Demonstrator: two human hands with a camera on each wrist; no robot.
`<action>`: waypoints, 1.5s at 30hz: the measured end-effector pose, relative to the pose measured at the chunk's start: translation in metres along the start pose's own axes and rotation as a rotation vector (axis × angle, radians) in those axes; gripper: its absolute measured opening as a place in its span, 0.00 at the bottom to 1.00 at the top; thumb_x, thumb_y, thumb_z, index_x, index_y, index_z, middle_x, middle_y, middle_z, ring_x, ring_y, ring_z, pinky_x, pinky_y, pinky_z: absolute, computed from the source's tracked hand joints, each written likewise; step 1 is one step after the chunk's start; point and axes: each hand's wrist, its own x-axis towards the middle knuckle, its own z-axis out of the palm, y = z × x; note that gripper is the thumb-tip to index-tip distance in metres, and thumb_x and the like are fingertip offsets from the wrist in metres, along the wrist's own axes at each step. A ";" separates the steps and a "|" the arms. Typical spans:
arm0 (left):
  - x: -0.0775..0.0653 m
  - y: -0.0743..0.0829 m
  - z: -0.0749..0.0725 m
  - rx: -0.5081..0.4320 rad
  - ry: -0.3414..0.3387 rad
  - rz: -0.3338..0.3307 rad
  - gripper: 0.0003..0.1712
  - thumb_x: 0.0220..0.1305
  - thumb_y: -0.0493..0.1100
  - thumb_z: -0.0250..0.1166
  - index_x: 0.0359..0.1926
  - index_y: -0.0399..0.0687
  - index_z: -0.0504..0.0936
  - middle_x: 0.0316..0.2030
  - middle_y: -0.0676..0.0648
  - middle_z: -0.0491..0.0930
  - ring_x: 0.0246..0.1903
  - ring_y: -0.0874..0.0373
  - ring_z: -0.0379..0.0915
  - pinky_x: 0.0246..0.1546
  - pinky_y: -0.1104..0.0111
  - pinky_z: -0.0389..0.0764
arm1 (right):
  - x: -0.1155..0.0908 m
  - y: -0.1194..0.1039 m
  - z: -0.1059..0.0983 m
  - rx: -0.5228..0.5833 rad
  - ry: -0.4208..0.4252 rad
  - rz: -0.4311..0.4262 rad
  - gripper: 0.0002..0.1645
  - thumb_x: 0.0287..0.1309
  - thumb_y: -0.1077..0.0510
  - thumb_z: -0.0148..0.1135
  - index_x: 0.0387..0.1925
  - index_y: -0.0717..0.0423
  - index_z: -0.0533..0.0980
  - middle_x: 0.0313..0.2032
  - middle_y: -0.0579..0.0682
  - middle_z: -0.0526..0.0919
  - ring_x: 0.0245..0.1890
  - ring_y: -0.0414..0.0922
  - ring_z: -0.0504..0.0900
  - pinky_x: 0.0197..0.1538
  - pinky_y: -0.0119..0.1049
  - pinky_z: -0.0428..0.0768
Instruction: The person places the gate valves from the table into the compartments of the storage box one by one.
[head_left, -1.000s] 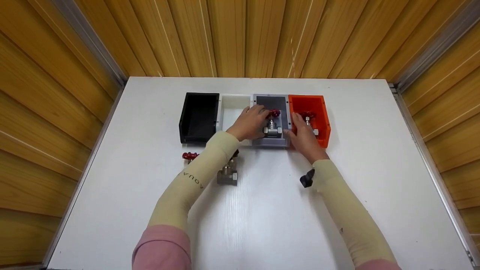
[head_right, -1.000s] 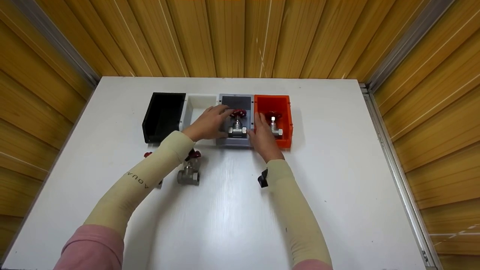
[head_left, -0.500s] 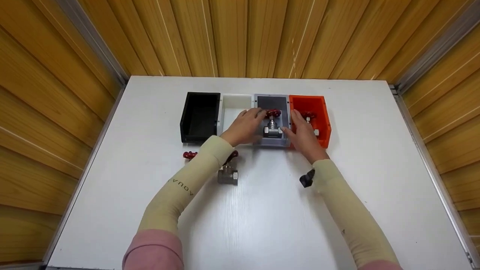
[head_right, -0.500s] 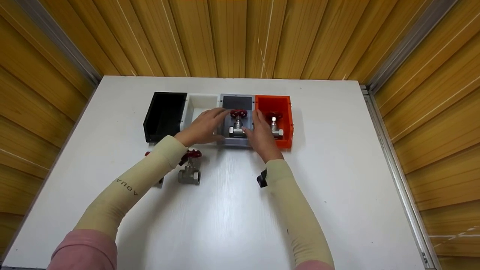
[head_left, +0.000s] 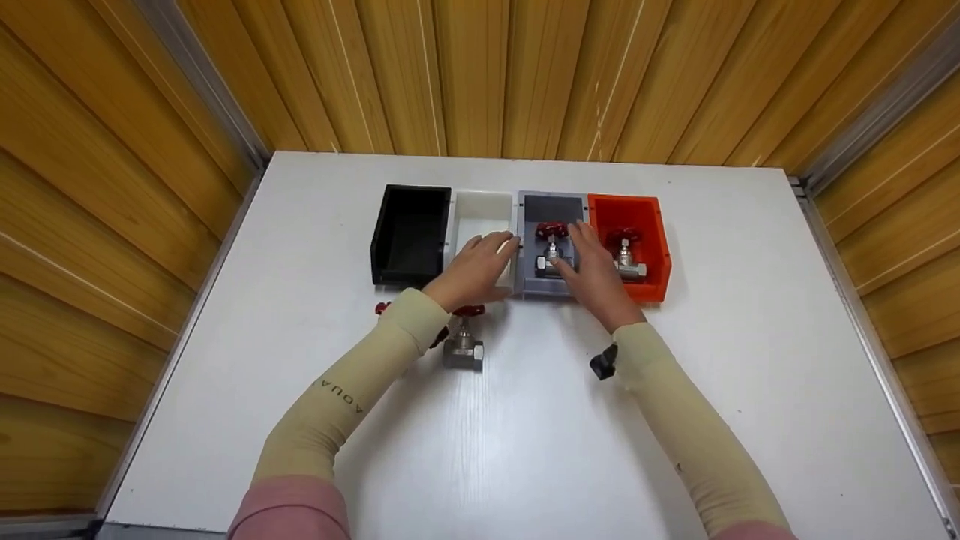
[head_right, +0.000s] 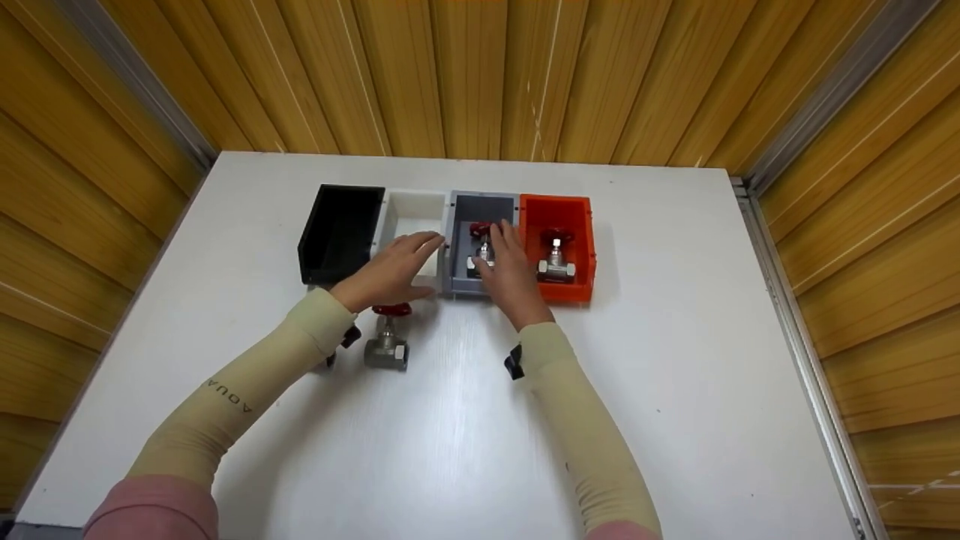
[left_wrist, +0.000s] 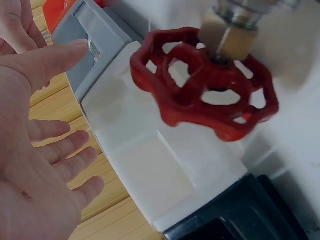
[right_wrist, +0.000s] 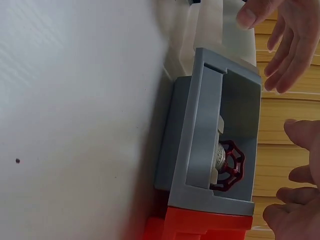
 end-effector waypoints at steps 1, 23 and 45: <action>-0.002 0.000 0.000 0.001 -0.001 0.000 0.48 0.56 0.52 0.71 0.71 0.41 0.58 0.68 0.39 0.62 0.70 0.48 0.56 0.71 0.51 0.58 | 0.000 -0.001 0.001 -0.006 0.000 -0.009 0.46 0.64 0.46 0.59 0.76 0.48 0.49 0.77 0.49 0.44 0.77 0.51 0.43 0.73 0.52 0.56; -0.049 -0.008 0.007 -0.038 -0.020 -0.026 0.48 0.58 0.53 0.69 0.72 0.40 0.57 0.70 0.40 0.61 0.71 0.48 0.56 0.72 0.50 0.57 | 0.007 -0.019 0.031 0.043 -0.056 -0.059 0.46 0.64 0.46 0.60 0.76 0.47 0.49 0.77 0.50 0.46 0.76 0.52 0.47 0.75 0.52 0.54; -0.095 -0.017 0.023 -0.265 -0.138 -0.091 0.53 0.54 0.61 0.70 0.74 0.48 0.56 0.71 0.45 0.60 0.71 0.48 0.57 0.71 0.55 0.60 | 0.017 -0.034 0.057 0.051 -0.058 -0.112 0.46 0.66 0.46 0.56 0.76 0.51 0.45 0.76 0.57 0.47 0.75 0.56 0.49 0.75 0.52 0.52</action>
